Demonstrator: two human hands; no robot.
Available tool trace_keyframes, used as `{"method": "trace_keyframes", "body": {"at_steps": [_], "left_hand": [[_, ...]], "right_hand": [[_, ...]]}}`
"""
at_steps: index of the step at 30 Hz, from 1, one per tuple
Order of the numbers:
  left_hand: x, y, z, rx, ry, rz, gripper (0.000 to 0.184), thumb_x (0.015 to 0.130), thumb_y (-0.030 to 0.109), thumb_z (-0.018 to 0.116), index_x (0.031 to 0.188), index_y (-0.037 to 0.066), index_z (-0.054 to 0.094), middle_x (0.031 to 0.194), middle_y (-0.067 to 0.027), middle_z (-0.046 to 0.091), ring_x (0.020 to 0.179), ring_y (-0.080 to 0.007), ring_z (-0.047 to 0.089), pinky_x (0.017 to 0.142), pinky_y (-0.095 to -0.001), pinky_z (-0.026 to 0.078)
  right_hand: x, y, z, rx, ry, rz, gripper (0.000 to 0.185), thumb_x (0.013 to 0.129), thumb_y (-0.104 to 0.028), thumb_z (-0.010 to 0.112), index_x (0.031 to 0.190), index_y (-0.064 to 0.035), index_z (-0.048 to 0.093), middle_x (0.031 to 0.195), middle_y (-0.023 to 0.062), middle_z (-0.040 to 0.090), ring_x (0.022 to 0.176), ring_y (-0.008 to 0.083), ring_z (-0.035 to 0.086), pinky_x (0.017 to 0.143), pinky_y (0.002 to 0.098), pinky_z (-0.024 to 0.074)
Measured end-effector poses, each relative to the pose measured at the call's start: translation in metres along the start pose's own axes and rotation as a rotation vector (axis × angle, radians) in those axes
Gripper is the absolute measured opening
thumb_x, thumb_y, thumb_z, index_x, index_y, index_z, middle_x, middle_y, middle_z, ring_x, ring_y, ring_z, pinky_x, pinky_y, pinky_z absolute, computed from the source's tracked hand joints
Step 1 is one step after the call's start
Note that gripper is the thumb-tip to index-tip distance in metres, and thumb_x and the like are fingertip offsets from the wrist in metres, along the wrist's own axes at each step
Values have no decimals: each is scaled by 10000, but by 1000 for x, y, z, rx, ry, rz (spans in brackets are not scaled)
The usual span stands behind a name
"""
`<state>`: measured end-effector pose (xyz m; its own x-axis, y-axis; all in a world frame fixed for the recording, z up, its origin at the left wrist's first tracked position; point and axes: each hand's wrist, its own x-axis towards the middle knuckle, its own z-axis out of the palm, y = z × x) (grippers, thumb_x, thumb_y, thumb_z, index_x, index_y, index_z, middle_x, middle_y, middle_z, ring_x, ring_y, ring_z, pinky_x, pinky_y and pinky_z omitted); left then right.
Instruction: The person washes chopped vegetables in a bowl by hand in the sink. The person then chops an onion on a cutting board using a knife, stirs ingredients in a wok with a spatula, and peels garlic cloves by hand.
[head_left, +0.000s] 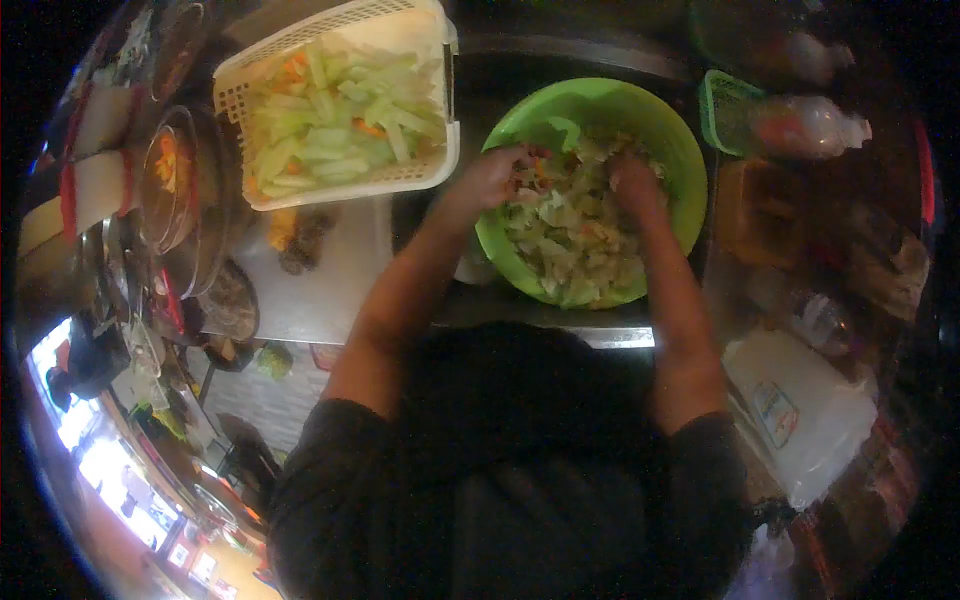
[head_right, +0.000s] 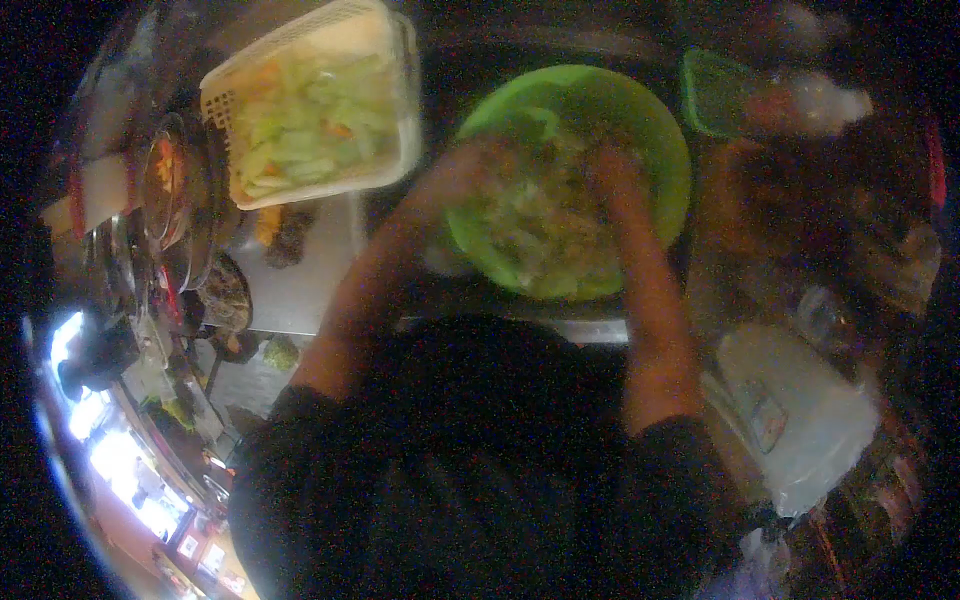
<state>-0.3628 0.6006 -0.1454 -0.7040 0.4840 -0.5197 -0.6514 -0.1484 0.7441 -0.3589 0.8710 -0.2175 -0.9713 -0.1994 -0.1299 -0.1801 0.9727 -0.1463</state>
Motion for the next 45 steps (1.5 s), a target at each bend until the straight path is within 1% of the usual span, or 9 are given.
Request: {"method": "trace_keyframes", "body": {"at_steps": [11, 13, 17, 20, 29, 31, 35, 43, 45], "left_hand": [[-12, -6, -2, -8, 114, 264, 234, 821, 154, 558, 1017, 27, 575, 1024, -121, 587, 905, -298, 603, 804, -419, 501], [-8, 2, -1, 794, 366, 164, 198, 834, 175, 525, 969, 62, 617, 940, -144, 633, 870, -303, 618, 769, -399, 496], [-17, 3, 2, 1011, 390, 171, 202, 839, 190, 499, 961, 113, 641, 884, -152, 645, 836, -321, 621, 744, -401, 483], [-14, -11, -1, 1206, 456, 325, 214, 820, 171, 504, 978, 130, 642, 902, -146, 647, 826, -331, 622, 730, -418, 483], [-16, -35, 30, 574, 165, 299, 212, 878, 263, 514, 999, 125, 620, 847, -48, 652, 726, -221, 626, 632, -377, 515], [-13, -57, 48, -646, 74, -92, 227, 892, 290, 507, 1012, 121, 598, 838, -11, 610, 704, -167, 589, 595, -345, 513], [-38, -29, 65, -631, 318, -171, 239, 887, 296, 509, 1038, 123, 573, 875, -45, 589, 693, -172, 562, 580, -323, 498], [-103, 80, 33, -938, -337, 235, 365, 870, 298, 529, 1132, 45, 512, 978, -106, 567, 788, -199, 569, 612, -244, 481], [-126, 122, 20, -580, -59, 516, 408, 865, 290, 542, 1173, 27, 488, 1006, -119, 565, 820, -210, 572, 659, -251, 481]], "right_hand": [[10, -14, 12, 161, -96, 120, 383, 862, -271, 423, 1182, -67, 473, 951, 235, 605, 870, 397, 573, 761, 475, 462], [12, -1, 32, 137, -145, 86, 348, 842, -250, 445, 1136, -75, 508, 949, 225, 605, 868, 393, 574, 750, 468, 466], [9, 33, 77, -235, 7, -215, 230, 775, -167, 513, 971, -80, 597, 931, 194, 614, 860, 370, 582, 729, 445, 476], [-14, -18, -31, 122, 44, -28, 221, 771, -118, 534, 975, -77, 605, 909, 185, 620, 868, 368, 580, 729, 434, 475], [-52, -81, -67, 615, 290, 139, 273, 799, -178, 571, 1046, -62, 558, 977, 130, 597, 922, 336, 553, 750, 421, 451], [-62, -117, -65, 573, 325, -62, 317, 781, -164, 593, 1069, -43, 540, 1029, 139, 577, 967, 331, 528, 782, 422, 438], [-81, -168, -79, 425, 399, -8, 499, 778, -190, 611, 1231, -32, 471, 1186, 180, 481, 1082, 340, 453, 890, 458, 387], [-84, -141, -154, 581, 219, -251, 954, 720, -558, 622, 1446, -134, 173, 1480, 253, 25, 1346, 473, 79, 1036, 596, 193], [-97, -125, -148, 348, 91, -166, 1001, 665, -561, 665, 1447, -169, 177, 1486, 239, 7, 1340, 481, 84, 1020, 621, 193]]}}
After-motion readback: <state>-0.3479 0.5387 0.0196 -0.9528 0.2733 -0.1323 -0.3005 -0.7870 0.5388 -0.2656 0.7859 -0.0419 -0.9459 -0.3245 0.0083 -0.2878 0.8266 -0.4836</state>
